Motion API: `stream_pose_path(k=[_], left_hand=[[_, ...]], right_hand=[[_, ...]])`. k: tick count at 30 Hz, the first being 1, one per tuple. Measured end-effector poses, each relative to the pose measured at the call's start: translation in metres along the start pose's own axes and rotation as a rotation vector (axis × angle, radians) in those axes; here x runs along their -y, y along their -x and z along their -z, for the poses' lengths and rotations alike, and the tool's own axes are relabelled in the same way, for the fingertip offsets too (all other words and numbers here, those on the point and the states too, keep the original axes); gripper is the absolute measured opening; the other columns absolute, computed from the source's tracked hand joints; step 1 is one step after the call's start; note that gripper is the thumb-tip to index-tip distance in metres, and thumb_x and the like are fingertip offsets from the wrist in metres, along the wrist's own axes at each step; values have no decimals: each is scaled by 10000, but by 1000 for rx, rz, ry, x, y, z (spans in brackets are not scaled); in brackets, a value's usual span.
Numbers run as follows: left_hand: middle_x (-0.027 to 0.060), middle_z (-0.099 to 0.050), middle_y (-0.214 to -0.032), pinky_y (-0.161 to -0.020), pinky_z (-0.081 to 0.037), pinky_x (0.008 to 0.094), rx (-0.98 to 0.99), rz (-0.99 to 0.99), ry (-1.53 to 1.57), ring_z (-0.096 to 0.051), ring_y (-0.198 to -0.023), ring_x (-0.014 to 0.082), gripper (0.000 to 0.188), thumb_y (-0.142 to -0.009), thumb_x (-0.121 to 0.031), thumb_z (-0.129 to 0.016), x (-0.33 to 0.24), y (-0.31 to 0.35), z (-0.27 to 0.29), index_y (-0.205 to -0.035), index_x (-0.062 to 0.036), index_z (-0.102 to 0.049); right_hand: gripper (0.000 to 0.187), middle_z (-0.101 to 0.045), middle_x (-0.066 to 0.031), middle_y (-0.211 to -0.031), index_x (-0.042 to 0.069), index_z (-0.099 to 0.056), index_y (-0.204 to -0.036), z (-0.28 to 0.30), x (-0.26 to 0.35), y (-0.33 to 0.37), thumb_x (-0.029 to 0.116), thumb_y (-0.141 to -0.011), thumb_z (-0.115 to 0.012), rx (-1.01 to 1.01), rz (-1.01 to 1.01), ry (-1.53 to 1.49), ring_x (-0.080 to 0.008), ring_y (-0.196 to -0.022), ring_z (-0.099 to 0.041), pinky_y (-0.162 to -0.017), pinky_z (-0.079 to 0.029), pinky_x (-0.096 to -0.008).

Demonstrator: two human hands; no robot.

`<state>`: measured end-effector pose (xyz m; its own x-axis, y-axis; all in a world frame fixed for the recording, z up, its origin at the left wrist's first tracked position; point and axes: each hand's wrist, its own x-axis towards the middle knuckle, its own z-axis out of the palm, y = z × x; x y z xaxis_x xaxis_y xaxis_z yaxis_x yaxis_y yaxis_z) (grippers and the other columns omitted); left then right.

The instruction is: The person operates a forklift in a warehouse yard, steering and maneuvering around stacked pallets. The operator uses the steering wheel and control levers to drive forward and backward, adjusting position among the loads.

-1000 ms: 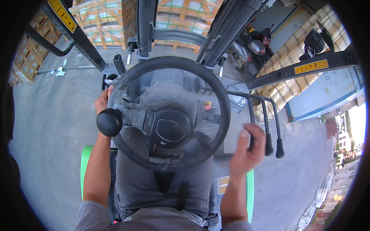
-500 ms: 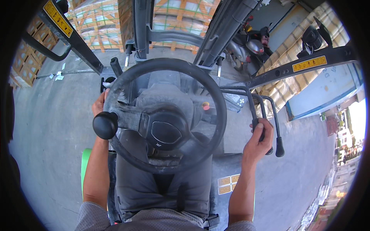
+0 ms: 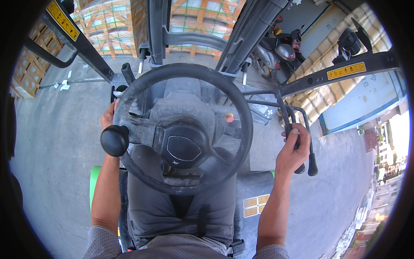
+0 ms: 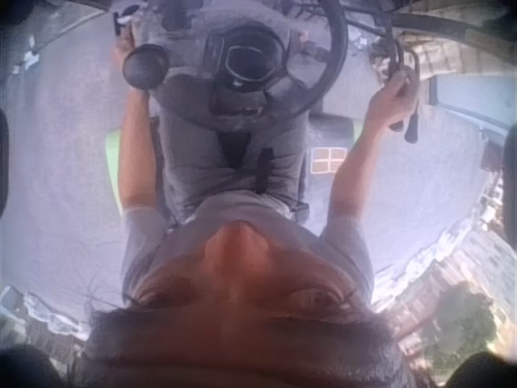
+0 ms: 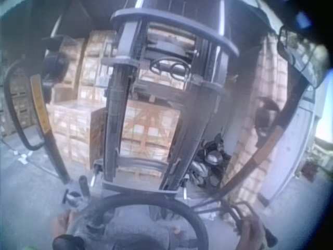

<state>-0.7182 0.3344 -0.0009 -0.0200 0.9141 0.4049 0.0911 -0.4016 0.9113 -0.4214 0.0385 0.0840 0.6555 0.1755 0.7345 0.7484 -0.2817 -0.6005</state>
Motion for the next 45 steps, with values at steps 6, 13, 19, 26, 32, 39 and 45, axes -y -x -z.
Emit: stream_pose_path(k=[6,13,19,26,32,39,45], left_hand=[[20,-359,-624,-530,-344,327,0,10,19,-331,-656,96,455,-1049,-288,-590,2,-3,-1,-732,22,-491],[58,-344,-601,-516,-348,327,-21,-2,-67,-323,-640,96,440,-1040,-263,-599,6,-5,0,-731,38,-514],[78,-369,-584,-512,-363,339,-10,38,-23,-328,-627,98,446,-1045,-284,-589,6,-4,0,-741,39,-537],[114,-398,-567,-513,-384,344,-25,36,-66,-332,-602,109,411,-1039,-290,-606,13,-5,-3,-773,23,-594],[143,-419,-578,-516,-404,350,-31,2,-126,-315,-578,168,358,-1015,-270,-629,26,-9,-3,-791,9,-626],[217,-531,-598,-525,-442,412,-36,-57,-205,-430,-496,347,342,-993,-244,-637,28,-8,-2,-766,11,-640],[244,-596,-621,-517,-451,475,-52,-141,-262,-596,-539,425,368,-991,-242,-637,17,-6,-4,-713,-1,-645]], right_hand=[[153,-683,-80,-920,-5,-671,-1074,-4,2,-2,72,-1027,-548,-12,3,-13,-123,-705,-664,-611,-480,-261],[166,-696,-76,-902,7,-675,-1078,-6,3,-4,96,-1038,-541,-10,-4,-24,-126,-708,-678,-624,-493,-256],[176,-695,-74,-905,17,-675,-1095,-8,6,-2,108,-1044,-533,-8,-13,-18,-126,-717,-682,-636,-498,-259],[188,-689,-77,-899,12,-673,-1097,-9,3,-2,120,-1048,-527,-4,-19,-2,-129,-714,-676,-641,-498,-263],[193,-686,-88,-918,-3,-664,-1102,-11,-2,3,115,-1047,-521,-1,-14,-12,-139,-715,-671,-640,-498,-268],[186,-679,-92,-900,-10,-653,-1112,-6,-10,17,97,-1045,-517,11,-27,-33,-142,-706,-657,-632,-494,-268],[200,-677,-90,-879,-12,-661,-1128,-7,-14,20,96,-1041,-516,-15,-40,-37,-140,-687,-655,-622,-495,-269]])
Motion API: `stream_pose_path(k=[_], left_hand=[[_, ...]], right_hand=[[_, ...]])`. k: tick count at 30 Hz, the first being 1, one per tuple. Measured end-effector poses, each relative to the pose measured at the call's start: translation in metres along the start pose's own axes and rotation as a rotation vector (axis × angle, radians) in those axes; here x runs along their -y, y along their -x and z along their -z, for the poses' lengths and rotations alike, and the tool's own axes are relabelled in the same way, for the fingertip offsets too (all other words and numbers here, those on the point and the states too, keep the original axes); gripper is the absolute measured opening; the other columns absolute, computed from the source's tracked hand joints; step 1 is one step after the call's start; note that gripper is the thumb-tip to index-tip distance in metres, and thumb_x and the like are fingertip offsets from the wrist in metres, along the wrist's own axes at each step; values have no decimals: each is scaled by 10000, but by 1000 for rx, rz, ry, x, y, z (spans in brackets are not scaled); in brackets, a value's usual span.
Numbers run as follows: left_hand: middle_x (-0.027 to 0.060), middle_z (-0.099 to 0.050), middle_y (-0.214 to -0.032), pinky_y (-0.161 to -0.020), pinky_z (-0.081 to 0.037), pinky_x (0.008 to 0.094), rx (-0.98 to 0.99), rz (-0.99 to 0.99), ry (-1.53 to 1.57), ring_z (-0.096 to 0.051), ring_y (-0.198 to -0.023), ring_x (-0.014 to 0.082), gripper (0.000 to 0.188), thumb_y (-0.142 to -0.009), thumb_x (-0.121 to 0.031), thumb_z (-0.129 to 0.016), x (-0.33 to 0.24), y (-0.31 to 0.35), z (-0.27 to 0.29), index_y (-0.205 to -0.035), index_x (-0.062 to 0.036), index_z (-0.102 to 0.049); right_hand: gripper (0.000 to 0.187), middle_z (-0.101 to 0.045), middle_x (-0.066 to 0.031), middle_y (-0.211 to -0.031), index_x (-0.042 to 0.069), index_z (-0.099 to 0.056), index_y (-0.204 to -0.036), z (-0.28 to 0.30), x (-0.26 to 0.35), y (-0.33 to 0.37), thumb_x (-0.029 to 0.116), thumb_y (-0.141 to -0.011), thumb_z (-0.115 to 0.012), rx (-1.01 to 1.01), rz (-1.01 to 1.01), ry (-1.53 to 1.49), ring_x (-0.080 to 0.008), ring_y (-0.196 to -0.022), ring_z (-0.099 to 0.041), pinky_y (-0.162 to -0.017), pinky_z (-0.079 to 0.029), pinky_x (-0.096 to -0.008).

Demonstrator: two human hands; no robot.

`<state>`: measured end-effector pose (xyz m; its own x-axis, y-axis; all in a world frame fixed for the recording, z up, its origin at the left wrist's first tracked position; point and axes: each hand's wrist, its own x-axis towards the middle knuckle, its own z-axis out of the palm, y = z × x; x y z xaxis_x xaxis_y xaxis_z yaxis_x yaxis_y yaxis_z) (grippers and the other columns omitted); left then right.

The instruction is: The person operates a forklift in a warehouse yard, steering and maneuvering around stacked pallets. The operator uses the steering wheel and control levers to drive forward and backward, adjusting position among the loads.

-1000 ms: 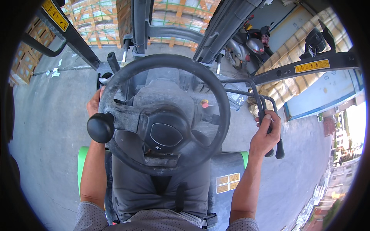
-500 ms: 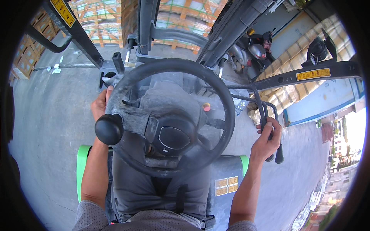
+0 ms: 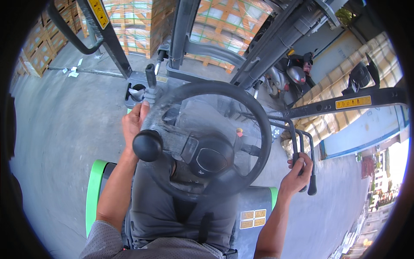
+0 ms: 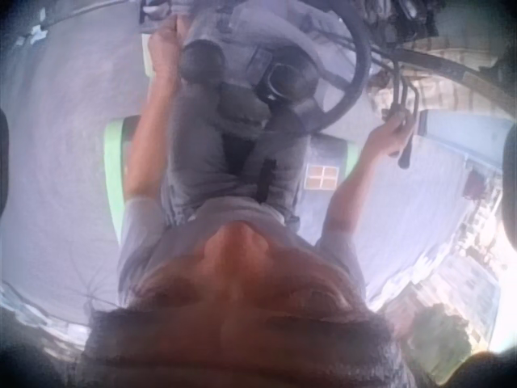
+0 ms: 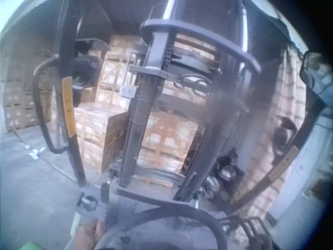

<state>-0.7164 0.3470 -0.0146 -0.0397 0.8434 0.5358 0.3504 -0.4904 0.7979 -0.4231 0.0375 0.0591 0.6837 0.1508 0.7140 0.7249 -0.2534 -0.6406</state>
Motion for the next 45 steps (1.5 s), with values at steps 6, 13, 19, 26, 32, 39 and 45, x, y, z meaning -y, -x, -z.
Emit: stream_pose_path(k=[6,13,19,26,32,39,45], left_hand=[[242,-594,-615,-530,-451,485,21,19,26,-595,-547,433,365,-1007,-235,-611,-6,3,7,-731,1,-648],[242,-595,-629,-538,-445,478,13,129,64,-589,-542,426,354,-1019,-223,-603,2,30,15,-760,16,-644],[228,-579,-626,-522,-423,458,36,175,304,-576,-527,393,374,-1028,-220,-610,6,32,10,-746,26,-619],[213,-595,-611,-516,-449,499,-61,140,261,-600,-557,428,373,-990,-252,-644,2,33,8,-691,-37,-591],[173,-634,-608,-501,-483,495,-118,54,184,-630,-541,393,358,-974,-258,-650,3,31,10,-678,-62,-603],[162,-645,-607,-509,-498,496,-142,45,167,-643,-545,384,347,-976,-266,-642,4,35,9,-690,-71,-618],[169,-652,-627,-511,-496,502,-137,86,135,-637,-550,402,334,-977,-259,-640,7,52,10,-706,-64,-624]], right_hand=[[220,-679,-91,-876,-20,-662,-1129,1,-1,0,112,-1037,-511,15,0,15,-140,-678,-650,-616,-497,-270],[228,-675,-92,-909,-23,-662,-1134,7,-10,10,119,-1042,-509,9,3,12,-138,-681,-630,-614,-490,-276],[241,-652,-85,-881,-31,-655,-1147,7,-18,12,148,-1065,-517,-3,26,-4,-135,-679,-574,-627,-474,-286],[302,-613,-59,-766,-13,-659,-1170,10,-18,21,241,-1076,-524,-3,36,55,-125,-647,-542,-585,-429,-286],[300,-627,-48,-768,9,-644,-1182,12,-15,23,262,-1076,-522,15,-2,33,-106,-637,-558,-564,-425,-265],[297,-638,-80,-836,-15,-641,-1166,10,-6,22,243,-1072,-527,28,-10,-11,-135,-659,-575,-573,-453,-289],[307,-620,-77,-799,-20,-639,-1157,13,0,30,251,-1069,-522,32,-12,30,-139,-634,-561,-588,-448,-300]])
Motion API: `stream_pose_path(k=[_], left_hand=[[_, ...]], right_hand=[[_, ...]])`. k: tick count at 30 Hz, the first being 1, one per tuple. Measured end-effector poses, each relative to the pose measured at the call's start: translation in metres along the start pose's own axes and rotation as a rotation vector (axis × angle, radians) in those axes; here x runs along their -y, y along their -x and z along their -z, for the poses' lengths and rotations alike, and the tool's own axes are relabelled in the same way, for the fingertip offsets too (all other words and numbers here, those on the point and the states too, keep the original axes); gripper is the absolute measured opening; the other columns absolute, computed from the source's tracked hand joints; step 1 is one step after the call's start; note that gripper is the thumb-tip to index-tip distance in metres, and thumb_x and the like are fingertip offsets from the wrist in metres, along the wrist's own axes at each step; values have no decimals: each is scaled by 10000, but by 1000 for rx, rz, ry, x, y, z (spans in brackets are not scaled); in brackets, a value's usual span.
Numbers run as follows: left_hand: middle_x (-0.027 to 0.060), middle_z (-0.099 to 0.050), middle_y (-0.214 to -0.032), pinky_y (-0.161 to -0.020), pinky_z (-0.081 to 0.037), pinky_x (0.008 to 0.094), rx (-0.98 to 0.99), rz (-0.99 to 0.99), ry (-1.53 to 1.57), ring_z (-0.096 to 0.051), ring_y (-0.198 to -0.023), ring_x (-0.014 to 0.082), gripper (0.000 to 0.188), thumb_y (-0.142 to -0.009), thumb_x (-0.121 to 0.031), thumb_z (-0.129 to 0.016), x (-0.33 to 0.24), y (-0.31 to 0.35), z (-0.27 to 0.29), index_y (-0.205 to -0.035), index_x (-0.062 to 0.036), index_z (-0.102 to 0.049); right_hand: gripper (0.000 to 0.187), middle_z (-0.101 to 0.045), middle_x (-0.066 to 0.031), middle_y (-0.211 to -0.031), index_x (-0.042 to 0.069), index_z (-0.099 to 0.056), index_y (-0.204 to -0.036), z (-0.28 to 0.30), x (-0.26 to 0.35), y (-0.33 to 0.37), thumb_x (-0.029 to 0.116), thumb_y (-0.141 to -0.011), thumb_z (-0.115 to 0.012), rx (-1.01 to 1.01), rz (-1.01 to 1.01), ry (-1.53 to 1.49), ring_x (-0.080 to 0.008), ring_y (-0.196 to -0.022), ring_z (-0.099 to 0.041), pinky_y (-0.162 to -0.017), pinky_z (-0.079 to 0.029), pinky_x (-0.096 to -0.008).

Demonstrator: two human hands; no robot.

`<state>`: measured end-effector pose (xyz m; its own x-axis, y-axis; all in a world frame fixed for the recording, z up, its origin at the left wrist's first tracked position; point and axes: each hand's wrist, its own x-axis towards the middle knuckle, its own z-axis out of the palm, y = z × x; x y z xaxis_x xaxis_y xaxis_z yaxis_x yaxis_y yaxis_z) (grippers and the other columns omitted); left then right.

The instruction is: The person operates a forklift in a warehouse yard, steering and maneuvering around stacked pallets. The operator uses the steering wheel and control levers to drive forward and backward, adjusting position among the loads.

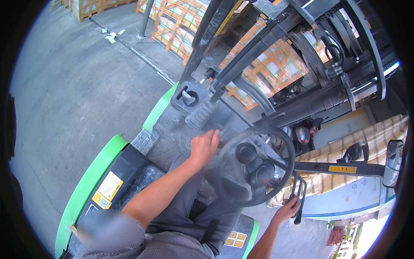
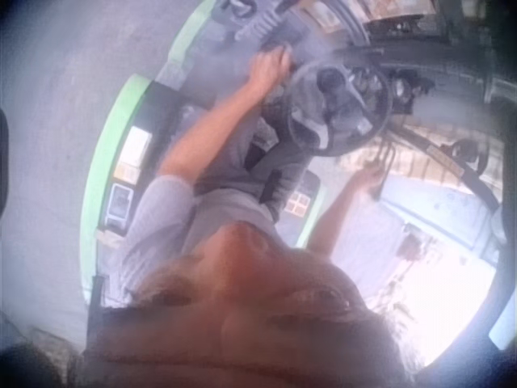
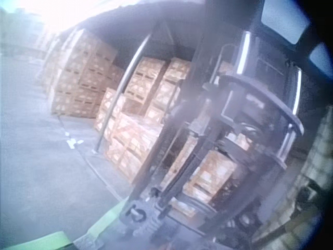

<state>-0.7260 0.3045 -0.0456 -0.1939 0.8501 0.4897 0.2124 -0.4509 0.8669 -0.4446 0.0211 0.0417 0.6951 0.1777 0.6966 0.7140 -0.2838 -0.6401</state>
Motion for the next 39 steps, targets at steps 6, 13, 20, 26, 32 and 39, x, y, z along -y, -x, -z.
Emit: stream_pose_path(k=[6,13,20,26,32,39], left_hand=[[173,-653,-634,-510,-490,511,2,14,11,-632,-552,411,322,-977,-248,-641,-1,-1,-2,-716,-60,-628],[226,-618,-628,-558,-488,527,19,-3,66,-627,-592,452,338,-1014,-223,-591,-2,-1,1,-734,-36,-619],[236,-624,-612,-536,-498,535,49,-14,-10,-629,-562,455,351,-1017,-256,-578,5,-3,-3,-745,-45,-648],[236,-597,-603,-536,-455,534,40,34,36,-597,-552,461,389,-1020,-261,-581,8,-1,-6,-707,-32,-615],[226,-575,-587,-522,-428,512,34,68,103,-570,-531,449,396,-1022,-246,-591,6,-1,-6,-702,-13,-601],[234,-571,-605,-529,-417,507,50,103,110,-564,-543,441,398,-1026,-245,-584,6,-1,-6,-713,2,-594]], right_hand=[[292,-604,-76,-765,-19,-641,-1145,-1,0,3,235,-1061,-523,-8,8,3,-142,-628,-558,-583,-453,-297],[267,-659,-99,-889,-17,-654,-1156,-1,-9,-3,202,-1054,-538,0,-8,1,-131,-651,-593,-560,-474,-284],[236,-638,-68,-756,-4,-654,-1132,-4,-2,5,186,-1050,-541,-22,-14,-66,-118,-625,-579,-577,-476,-278],[243,-637,-59,-722,12,-658,-1123,-4,4,6,208,-1047,-536,-30,-23,-39,-125,-614,-579,-601,-466,-284],[227,-656,-68,-772,11,-657,-1114,-5,-2,4,186,-1037,-533,-34,3,-26,-130,-625,-583,-604,-469,-290],[226,-650,-65,-773,13,-654,-1112,-6,-2,5,188,-1047,-527,-33,-23,-79,-129,-646,-582,-627,-470,-290]])
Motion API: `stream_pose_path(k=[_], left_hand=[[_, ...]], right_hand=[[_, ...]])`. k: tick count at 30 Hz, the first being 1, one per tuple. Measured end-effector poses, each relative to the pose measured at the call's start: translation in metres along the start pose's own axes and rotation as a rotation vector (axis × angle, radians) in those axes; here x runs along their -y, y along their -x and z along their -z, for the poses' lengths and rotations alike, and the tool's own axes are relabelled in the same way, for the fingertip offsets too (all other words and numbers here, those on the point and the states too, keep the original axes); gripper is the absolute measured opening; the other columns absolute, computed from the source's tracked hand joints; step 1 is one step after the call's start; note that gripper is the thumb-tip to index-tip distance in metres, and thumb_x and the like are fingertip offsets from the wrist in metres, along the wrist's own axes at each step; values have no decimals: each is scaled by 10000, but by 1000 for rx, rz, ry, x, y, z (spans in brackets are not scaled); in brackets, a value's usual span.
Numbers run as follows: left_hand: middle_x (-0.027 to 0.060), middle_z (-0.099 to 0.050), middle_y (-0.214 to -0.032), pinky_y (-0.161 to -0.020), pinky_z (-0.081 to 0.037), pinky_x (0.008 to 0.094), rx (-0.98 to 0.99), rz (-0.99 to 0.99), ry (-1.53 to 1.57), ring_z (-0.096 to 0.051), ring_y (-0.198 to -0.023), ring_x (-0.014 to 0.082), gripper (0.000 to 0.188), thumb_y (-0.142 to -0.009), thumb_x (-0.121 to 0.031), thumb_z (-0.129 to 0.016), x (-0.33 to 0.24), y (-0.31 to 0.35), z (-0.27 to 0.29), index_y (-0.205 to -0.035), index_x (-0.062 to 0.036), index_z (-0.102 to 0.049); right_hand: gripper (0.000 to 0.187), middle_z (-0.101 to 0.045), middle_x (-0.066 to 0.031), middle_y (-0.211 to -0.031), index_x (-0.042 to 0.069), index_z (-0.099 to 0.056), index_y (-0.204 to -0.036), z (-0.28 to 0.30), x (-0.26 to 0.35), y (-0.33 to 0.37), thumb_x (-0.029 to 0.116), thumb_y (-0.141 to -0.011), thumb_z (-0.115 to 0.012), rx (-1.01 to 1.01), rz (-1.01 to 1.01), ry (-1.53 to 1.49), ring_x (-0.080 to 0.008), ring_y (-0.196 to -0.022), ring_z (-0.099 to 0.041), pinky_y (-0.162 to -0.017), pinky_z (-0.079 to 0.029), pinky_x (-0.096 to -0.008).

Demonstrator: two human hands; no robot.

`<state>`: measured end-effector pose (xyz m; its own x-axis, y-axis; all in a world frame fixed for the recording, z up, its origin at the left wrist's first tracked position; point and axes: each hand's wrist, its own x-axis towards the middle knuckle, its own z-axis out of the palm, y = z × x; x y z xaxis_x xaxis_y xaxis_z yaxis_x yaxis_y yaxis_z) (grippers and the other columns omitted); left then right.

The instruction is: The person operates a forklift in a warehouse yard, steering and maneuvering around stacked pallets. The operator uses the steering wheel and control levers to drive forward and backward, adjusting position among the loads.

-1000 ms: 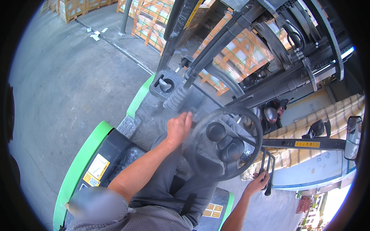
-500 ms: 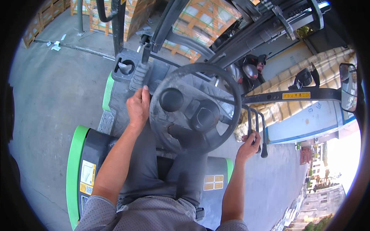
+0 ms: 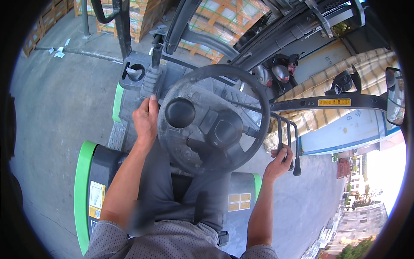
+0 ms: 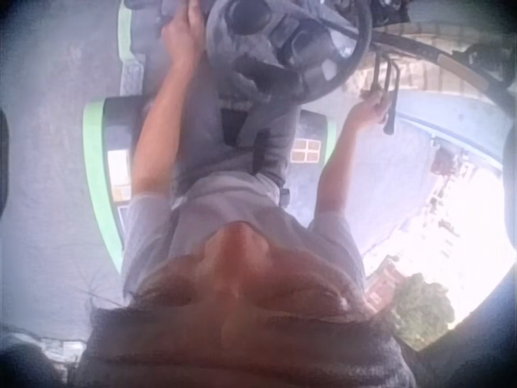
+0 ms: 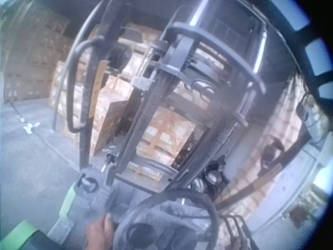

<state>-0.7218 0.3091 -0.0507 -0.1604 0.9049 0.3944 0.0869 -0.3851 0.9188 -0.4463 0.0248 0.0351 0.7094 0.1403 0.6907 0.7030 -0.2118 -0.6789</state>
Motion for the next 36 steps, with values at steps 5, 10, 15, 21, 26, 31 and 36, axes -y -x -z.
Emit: stream_pose_path(k=[5,10,15,21,26,31,36], left_hand=[[231,-558,-607,-533,-410,491,30,-5,-16,-540,-534,424,378,-1030,-228,-578,-5,-1,4,-738,11,-607],[217,-551,-600,-527,-412,469,34,17,45,-518,-505,388,339,-1031,-209,-571,-11,-1,6,-788,16,-643],[210,-551,-601,-529,-419,456,46,48,32,-522,-502,353,330,-1031,-197,-568,-9,0,6,-792,17,-642],[202,-574,-607,-534,-427,449,78,55,0,-547,-511,345,339,-1037,-207,-557,-7,-1,7,-796,16,-639],[196,-596,-620,-550,-441,448,76,59,8,-578,-529,345,344,-1037,-205,-553,-7,-1,7,-780,17,-613],[207,-582,-617,-549,-441,446,75,68,-6,-581,-525,336,339,-1034,-200,-560,0,-1,5,-784,22,-617],[197,-525,-589,-540,-428,426,66,110,-29,-476,-491,271,364,-1039,-211,-570,3,0,4,-768,30,-602]], right_hand=[[239,-634,-62,-731,-5,-667,-1113,-1,-2,-1,182,-1052,-531,-21,34,0,-127,-618,-599,-597,-481,-276],[235,-635,-57,-735,2,-670,-1112,-1,-5,-2,185,-1053,-535,-23,29,18,-125,-621,-598,-601,-477,-274],[228,-634,-55,-737,4,-671,-1110,-2,-2,-1,177,-1052,-535,-30,38,0,-121,-623,-593,-598,-470,-272],[216,-638,-59,-744,6,-668,-1113,-3,-3,-2,163,-1050,-533,-33,47,-13,-117,-624,-574,-593,-464,-270],[221,-632,-62,-841,6,-649,-1143,2,-7,-2,166,-1056,-524,-2,4,7,-123,-665,-599,-615,-472,-275],[220,-630,-66,-849,4,-649,-1150,2,-9,-1,157,-1054,-524,6,20,-33,-127,-666,-596,-617,-472,-276],[214,-630,-67,-854,2,-649,-1148,1,-9,0,144,-1050,-522,-3,0,-27,-130,-664,-591,-614,-471,-274]])
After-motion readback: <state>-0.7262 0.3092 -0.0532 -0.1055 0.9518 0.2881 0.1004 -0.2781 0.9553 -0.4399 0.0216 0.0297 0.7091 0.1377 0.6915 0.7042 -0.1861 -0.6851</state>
